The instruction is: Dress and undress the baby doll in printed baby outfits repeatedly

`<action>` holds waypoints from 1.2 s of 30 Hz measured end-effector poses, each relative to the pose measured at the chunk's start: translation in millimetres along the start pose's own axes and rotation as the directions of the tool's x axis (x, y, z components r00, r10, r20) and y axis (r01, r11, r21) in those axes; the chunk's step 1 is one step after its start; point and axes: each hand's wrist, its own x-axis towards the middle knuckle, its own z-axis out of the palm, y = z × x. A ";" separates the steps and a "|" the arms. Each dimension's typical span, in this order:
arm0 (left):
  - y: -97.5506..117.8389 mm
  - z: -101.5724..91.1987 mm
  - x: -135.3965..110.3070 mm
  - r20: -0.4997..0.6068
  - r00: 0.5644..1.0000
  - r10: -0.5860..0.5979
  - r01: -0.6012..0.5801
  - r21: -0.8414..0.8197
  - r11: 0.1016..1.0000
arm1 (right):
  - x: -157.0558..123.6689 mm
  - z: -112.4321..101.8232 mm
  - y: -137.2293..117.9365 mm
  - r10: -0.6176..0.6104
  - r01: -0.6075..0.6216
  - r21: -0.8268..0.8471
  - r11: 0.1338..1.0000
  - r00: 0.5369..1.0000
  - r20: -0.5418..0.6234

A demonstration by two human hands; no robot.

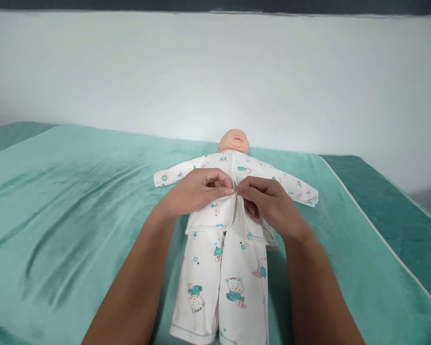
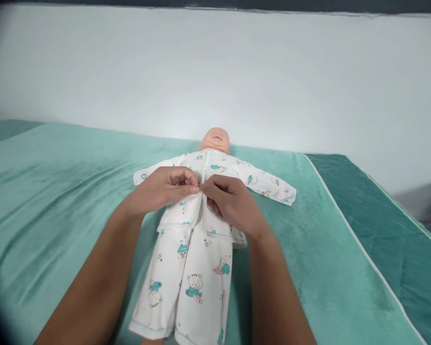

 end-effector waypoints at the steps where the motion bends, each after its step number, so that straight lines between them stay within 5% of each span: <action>1: -0.8 -0.5 -0.1 0.000 1.000 -0.010 0.010 -0.023 1.000 | 0.5 0.7 0.5 0.000 0.000 0.009 1.000 1.000 0.001; 25: -10.0 -2.4 3.7 0.044 0.999 -0.028 0.034 -0.141 0.989 | 5.9 2.2 3.6 0.002 0.004 0.135 0.991 0.999 -0.039; 36: -7.9 0.6 2.7 0.054 0.998 -0.012 0.018 -0.129 0.992 | 5.4 5.9 2.8 0.007 -0.005 0.070 0.998 1.000 -0.028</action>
